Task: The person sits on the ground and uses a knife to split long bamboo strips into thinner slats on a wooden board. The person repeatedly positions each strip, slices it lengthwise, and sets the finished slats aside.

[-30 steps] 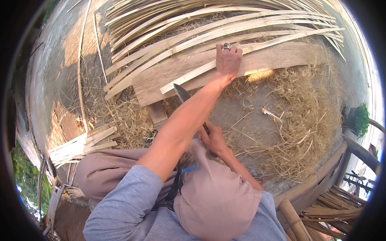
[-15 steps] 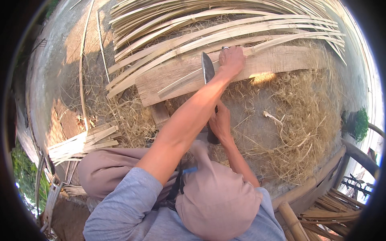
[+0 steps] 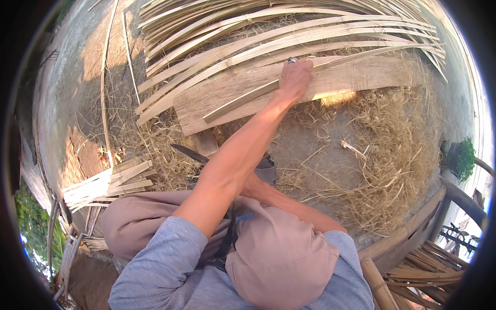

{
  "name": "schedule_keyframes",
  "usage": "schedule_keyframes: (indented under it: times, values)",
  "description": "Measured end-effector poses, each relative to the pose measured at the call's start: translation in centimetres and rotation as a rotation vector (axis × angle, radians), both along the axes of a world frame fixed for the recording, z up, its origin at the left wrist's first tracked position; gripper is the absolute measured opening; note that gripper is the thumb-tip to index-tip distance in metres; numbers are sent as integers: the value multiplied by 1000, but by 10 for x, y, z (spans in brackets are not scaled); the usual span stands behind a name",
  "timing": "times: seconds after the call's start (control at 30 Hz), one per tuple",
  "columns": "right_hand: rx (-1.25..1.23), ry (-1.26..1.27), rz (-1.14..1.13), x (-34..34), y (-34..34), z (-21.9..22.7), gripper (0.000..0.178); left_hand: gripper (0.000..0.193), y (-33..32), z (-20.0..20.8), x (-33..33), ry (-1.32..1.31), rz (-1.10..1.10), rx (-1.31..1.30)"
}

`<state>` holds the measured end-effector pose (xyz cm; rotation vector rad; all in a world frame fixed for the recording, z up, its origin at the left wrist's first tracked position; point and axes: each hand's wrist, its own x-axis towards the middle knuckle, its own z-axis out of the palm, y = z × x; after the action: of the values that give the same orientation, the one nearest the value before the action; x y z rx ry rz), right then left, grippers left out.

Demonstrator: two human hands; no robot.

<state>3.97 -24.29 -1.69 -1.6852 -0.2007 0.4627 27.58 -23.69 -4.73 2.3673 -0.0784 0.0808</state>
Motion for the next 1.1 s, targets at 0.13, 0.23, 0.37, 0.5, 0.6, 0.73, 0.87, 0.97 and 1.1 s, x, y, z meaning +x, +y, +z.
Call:
schedule_keyframes:
  times: [0.13, 0.23, 0.37, 0.5, 0.6, 0.73, 0.87, 0.97, 1.1]
  values:
    - [-151, 157, -19, 35, -25, 11, 31, 12, 1, 0, 3, -23, 8, -30]
    - [-141, 400, -74, 49, -35, 1, 41, 14, 0, 4, 4, 2, -3, -23]
    - [-79, 96, 179, -29, -2, -31, 55, 18, 0, 1, 3, -1, -6, -18]
    - [-165, 44, 385, -14, -4, -25, 44, 20, 0, -2, 5, -30, -12, 37]
    - [-81, 379, 67, 34, -25, 11, 51, 19, 4, -7, 1, -18, -14, 16]
    - [-92, 338, 4, 23, -24, -2, 42, 20, -2, 5, 7, 44, -64, -11]
    - [-195, -216, 149, -5, -8, -21, 29, 23, -3, 1, 6, 42, -9, -9]
    - [-122, 49, -46, 24, -32, -13, 30, 26, -1, -8, 0, -160, 29, -15]
    - [-259, 258, -251, 49, -38, 8, 27, 26, 12, -5, 7, -24, -35, -150]
